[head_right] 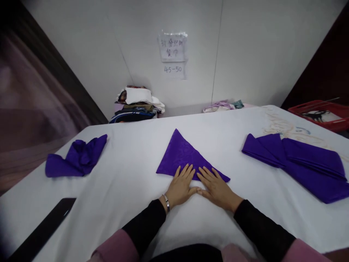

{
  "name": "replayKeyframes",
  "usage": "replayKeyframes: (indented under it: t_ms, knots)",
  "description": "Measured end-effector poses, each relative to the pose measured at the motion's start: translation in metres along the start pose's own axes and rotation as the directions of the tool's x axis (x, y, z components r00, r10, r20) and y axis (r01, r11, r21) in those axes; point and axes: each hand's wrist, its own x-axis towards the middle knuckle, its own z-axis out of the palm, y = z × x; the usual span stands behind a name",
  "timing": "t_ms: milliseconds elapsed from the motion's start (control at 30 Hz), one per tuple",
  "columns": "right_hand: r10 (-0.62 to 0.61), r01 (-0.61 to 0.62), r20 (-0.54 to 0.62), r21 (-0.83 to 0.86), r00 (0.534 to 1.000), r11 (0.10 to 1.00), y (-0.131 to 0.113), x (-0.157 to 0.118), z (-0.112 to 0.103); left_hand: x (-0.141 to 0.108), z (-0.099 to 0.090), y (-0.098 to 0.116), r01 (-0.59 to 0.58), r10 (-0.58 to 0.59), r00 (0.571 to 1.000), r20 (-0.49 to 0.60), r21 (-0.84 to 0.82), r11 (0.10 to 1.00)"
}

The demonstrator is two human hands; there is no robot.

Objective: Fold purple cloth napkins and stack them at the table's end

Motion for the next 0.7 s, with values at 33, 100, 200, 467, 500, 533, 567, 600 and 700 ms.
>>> replayKeyframes:
  t_ms: [33,100,200,467,500,533,567,600,700]
  knots:
    - [0.001,-0.001,0.003,-0.002,1.000,1.000,0.001,-0.001,0.001,-0.001,0.001,-0.002,0.012,-0.012,1.000,0.015,-0.013,1.000]
    - [-0.002,0.002,0.002,-0.001,1.000,1.000,0.003,-0.004,0.002,-0.005,0.001,-0.007,0.023,-0.022,0.999,0.036,-0.034,0.999]
    - [-0.006,0.006,-0.007,0.007,1.000,1.000,0.004,-0.005,0.001,-0.012,-0.005,-0.018,0.047,-0.045,0.998,0.047,-0.035,0.998]
    - [0.016,-0.018,0.047,0.039,0.999,0.999,0.003,-0.004,-0.001,-0.043,-0.032,-0.078,0.333,-0.343,0.938,0.046,0.144,0.932]
    - [0.021,-0.024,0.055,0.050,0.998,0.998,0.003,-0.004,-0.003,-0.046,-0.034,-0.084,0.370,-0.381,0.924,0.034,0.173,0.913]
    - [0.027,-0.031,0.065,0.062,0.998,0.998,0.002,-0.003,-0.005,-0.049,-0.036,-0.089,0.396,-0.407,0.913,0.018,0.200,0.896]
    - [0.033,-0.039,0.076,0.075,0.997,0.996,0.000,-0.002,-0.007,-0.052,-0.037,-0.093,0.407,-0.419,0.908,0.004,0.225,0.885]
    - [0.040,-0.048,0.089,0.090,0.995,0.995,-0.001,-0.001,-0.010,-0.053,-0.037,-0.096,0.409,-0.420,0.908,-0.009,0.247,0.879]
    - [0.067,-0.085,0.125,0.142,0.990,0.986,-0.006,0.002,-0.020,-0.053,-0.035,-0.097,0.405,-0.417,0.908,-0.026,0.303,0.863]
